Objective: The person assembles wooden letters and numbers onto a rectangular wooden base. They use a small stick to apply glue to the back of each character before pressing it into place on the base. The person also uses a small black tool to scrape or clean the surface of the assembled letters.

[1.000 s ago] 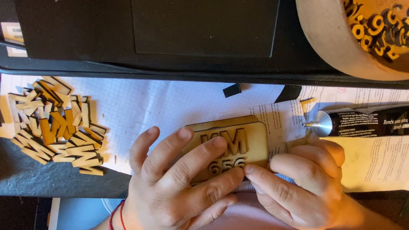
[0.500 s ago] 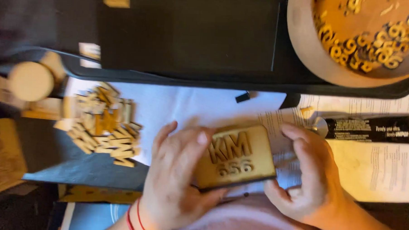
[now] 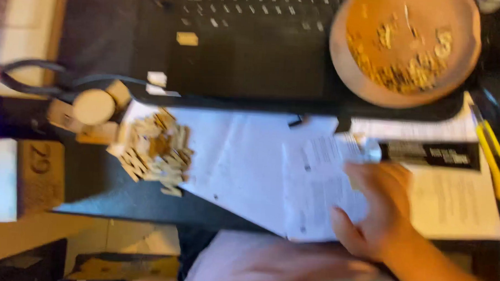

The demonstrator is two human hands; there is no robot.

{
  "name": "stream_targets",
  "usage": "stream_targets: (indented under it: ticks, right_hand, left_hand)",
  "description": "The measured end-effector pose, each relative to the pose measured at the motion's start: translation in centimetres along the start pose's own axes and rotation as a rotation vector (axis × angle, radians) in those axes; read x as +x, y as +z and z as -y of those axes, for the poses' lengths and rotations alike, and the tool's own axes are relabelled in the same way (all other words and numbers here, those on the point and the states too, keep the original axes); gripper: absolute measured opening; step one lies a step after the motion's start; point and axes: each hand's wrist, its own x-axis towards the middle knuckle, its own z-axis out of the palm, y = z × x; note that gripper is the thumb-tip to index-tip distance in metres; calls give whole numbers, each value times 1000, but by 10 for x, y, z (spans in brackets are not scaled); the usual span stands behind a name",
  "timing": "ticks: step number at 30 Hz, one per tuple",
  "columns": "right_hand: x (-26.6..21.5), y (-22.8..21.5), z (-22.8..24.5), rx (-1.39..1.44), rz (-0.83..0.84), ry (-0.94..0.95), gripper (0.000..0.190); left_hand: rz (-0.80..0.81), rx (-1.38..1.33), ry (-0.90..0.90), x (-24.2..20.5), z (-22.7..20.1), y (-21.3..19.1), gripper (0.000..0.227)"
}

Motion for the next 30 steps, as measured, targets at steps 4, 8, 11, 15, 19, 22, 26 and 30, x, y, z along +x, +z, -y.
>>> stream_targets:
  ticks: [4, 8, 11, 15, 19, 22, 26, 30]
  right_hand:
    - [0, 6, 0, 129, 184, -43, 64]
    - [11, 6, 10, 122, 99, -134, 64]
    - [20, 3, 16, 148, 67, -186, 56]
    - [12, -3, 14, 229, -32, -203, 44]
    - [9, -29, 31, 960, 151, 112, 53]
    - [11, -45, 41, 1374, 235, 416, 49]
    - [13, -52, 44, 1495, 305, 552, 17]
    - [4, -51, 42, 1903, 275, 505, 21]
  left_hand:
    - [343, -284, -52, 105, -8, -6, 54]
    - [467, -784, -152, 102, -4, 34, 103]
    - [479, -985, -255, 100, -4, 46, 108]
    - [478, -1022, -301, 104, -10, 42, 105]
    - [473, -1066, -320, 105, -13, 39, 107]
    - [476, -1097, -323, 105, -15, 37, 107]
    - [455, -1091, -277, 99, -17, 38, 107]
    - [426, -1132, -249, 83, -16, 42, 113]
